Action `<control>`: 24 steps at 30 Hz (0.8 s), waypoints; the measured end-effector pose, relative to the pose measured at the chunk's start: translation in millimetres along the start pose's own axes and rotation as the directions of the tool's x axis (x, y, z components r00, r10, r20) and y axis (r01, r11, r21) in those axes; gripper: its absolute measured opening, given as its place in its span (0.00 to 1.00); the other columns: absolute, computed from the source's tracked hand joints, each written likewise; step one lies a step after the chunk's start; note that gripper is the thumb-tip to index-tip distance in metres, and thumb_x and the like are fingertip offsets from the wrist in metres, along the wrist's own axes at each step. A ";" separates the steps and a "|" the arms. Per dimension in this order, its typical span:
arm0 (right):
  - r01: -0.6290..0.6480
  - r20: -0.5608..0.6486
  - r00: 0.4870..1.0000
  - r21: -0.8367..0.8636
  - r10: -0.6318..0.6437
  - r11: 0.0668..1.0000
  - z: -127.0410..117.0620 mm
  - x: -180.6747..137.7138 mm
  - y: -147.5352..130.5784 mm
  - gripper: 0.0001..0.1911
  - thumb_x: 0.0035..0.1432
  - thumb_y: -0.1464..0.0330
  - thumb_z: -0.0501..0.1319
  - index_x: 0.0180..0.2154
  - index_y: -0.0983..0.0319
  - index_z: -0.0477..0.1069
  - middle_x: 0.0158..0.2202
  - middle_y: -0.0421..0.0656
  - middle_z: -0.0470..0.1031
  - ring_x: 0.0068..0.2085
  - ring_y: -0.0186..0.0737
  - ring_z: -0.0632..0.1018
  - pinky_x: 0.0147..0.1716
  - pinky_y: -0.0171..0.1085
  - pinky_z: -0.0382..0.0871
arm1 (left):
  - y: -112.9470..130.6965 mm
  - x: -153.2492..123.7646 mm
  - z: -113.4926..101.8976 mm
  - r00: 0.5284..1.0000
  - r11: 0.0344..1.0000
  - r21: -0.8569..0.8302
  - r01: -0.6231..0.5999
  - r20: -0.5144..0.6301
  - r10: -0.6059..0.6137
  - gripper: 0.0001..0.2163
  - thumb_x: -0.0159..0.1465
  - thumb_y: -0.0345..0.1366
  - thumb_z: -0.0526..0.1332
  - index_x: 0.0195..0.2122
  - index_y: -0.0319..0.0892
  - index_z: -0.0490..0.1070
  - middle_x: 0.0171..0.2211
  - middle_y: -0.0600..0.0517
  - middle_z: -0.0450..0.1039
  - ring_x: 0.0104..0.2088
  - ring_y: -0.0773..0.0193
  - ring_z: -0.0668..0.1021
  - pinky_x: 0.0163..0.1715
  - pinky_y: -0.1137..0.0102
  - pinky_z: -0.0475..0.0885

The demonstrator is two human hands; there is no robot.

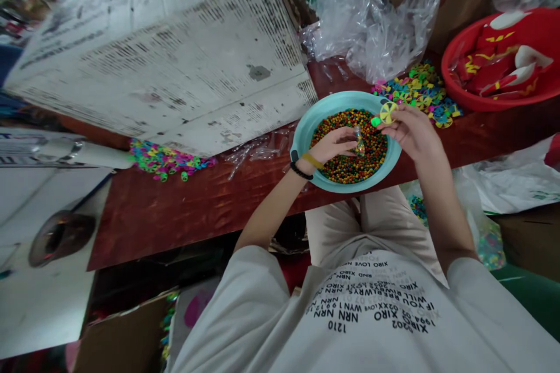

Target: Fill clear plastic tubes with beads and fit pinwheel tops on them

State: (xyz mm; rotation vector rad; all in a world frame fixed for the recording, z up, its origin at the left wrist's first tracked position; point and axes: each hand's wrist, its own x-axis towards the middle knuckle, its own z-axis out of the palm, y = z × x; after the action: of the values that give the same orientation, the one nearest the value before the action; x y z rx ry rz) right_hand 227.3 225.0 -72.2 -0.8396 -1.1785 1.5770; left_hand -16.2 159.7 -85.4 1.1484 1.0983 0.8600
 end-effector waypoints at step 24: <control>0.051 -0.173 0.980 -0.261 -0.098 0.964 27.6 33.5 56.6 0.29 0.55 0.39 0.67 0.40 0.55 0.66 0.32 0.41 0.74 0.31 0.43 0.78 0.30 0.42 0.75 | -19.2 41.1 16.0 0.985 0.513 0.855 -0.083 0.147 -0.086 0.08 0.58 0.26 0.69 0.38 0.43 0.83 0.40 0.47 0.84 0.45 0.54 0.83 0.53 0.63 0.76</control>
State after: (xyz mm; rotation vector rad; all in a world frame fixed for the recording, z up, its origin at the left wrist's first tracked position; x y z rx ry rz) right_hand 175.8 244.7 -117.4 -1.0719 -1.2792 1.2722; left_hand 9.8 189.9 -112.4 2.0113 1.4260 0.1167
